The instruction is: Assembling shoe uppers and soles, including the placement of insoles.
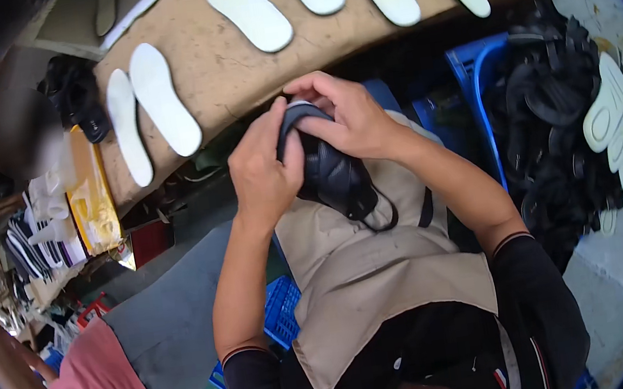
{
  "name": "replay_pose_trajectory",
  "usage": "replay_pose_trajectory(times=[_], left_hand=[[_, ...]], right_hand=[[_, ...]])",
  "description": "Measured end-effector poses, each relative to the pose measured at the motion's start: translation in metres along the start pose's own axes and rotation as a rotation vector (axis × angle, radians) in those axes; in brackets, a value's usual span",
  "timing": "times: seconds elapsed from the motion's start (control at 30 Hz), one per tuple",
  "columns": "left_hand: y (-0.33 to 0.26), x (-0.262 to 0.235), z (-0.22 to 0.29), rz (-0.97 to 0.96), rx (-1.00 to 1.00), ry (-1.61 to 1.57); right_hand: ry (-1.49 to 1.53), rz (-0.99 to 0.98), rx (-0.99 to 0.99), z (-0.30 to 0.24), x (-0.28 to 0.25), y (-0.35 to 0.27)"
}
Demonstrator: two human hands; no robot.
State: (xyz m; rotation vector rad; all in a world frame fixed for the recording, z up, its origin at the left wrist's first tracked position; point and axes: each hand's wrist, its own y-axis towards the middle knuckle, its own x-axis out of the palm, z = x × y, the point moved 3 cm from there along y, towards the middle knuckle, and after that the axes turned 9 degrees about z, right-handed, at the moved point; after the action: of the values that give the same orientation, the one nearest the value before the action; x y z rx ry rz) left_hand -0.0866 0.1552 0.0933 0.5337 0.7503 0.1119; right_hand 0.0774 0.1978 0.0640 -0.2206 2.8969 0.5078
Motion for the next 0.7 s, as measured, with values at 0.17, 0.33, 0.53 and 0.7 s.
replay_pose_trajectory(times=[0.17, 0.33, 0.53, 0.7], left_hand=[[-0.008, 0.012, -0.008, 0.139, 0.08, 0.171], [0.002, -0.009, -0.009, -0.07, -0.503, -0.006], [0.011, 0.006, -0.044, -0.199, -0.879, -0.846], [0.011, 0.012, -0.055, -0.223, -0.982, -1.026]], right_hand=[[-0.234, 0.261, -0.348, 0.008, 0.006, -0.005], [0.013, 0.039, 0.117, 0.002, -0.016, 0.014], [0.484, -0.251, 0.681, 0.017, -0.012, 0.022], [0.282, -0.121, 0.483, 0.024, -0.007, 0.025]])
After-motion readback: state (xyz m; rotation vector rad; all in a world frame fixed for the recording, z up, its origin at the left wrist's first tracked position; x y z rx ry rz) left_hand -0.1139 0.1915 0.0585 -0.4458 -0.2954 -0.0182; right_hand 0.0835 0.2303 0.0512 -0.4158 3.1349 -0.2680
